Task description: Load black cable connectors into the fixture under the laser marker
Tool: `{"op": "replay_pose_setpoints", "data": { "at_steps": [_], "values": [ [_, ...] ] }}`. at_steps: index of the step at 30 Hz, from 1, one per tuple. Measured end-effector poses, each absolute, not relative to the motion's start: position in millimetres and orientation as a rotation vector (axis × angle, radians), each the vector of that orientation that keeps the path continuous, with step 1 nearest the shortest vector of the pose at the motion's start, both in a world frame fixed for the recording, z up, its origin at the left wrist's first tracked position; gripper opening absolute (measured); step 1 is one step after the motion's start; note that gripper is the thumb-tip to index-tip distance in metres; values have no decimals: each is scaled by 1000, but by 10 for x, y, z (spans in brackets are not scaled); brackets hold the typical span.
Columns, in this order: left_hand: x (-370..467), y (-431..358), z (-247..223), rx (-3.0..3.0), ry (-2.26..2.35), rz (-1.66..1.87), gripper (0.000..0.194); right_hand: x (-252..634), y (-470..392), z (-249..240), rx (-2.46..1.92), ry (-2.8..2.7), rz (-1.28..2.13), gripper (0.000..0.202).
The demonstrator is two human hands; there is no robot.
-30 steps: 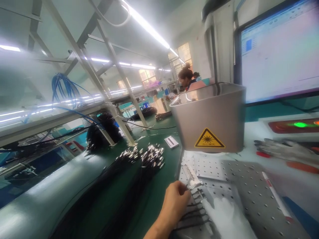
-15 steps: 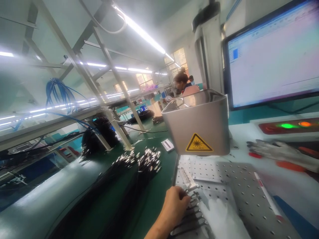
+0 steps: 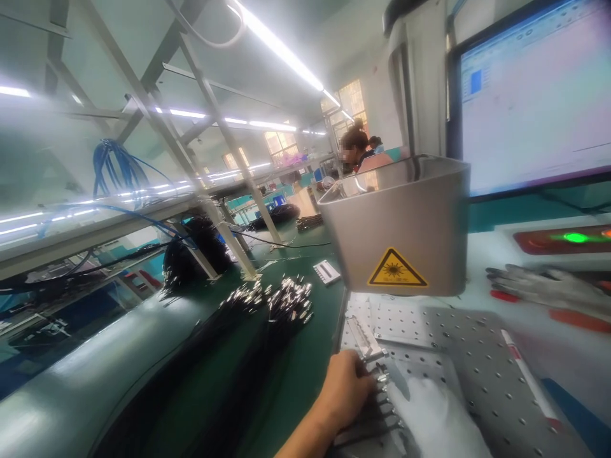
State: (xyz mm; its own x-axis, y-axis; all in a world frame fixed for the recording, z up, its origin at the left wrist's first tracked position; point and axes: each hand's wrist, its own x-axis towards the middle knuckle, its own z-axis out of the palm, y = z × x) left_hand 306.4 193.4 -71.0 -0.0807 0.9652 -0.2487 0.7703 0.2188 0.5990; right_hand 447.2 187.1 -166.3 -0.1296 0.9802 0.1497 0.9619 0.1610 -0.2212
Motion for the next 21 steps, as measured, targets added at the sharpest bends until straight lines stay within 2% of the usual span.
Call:
{"op": "replay_pose_setpoints", "data": {
  "at_steps": [3,7,10,14,18,21],
  "values": [
    [3055,1987,-697,1554,1871,379,17,4511,1850,-1704,-1690,-2254,39,32],
    [3050,2037,-701,1529,1854,353,20,4533,1835,-1716,-1527,-2394,-86,48],
    [3029,2044,-717,1524,1855,362,20,4532,1848,-1687,-1488,-2430,-101,51],
    [2990,1998,-693,1544,1816,370,13,4497,1888,-1678,-1627,-2324,36,36],
    [3002,1935,-634,1669,1824,380,9,4446,1937,-1731,-1851,-2127,159,38],
    [3018,1935,-616,1699,1854,369,7,4431,1947,-1752,-1865,-2086,177,35]
  ]
}}
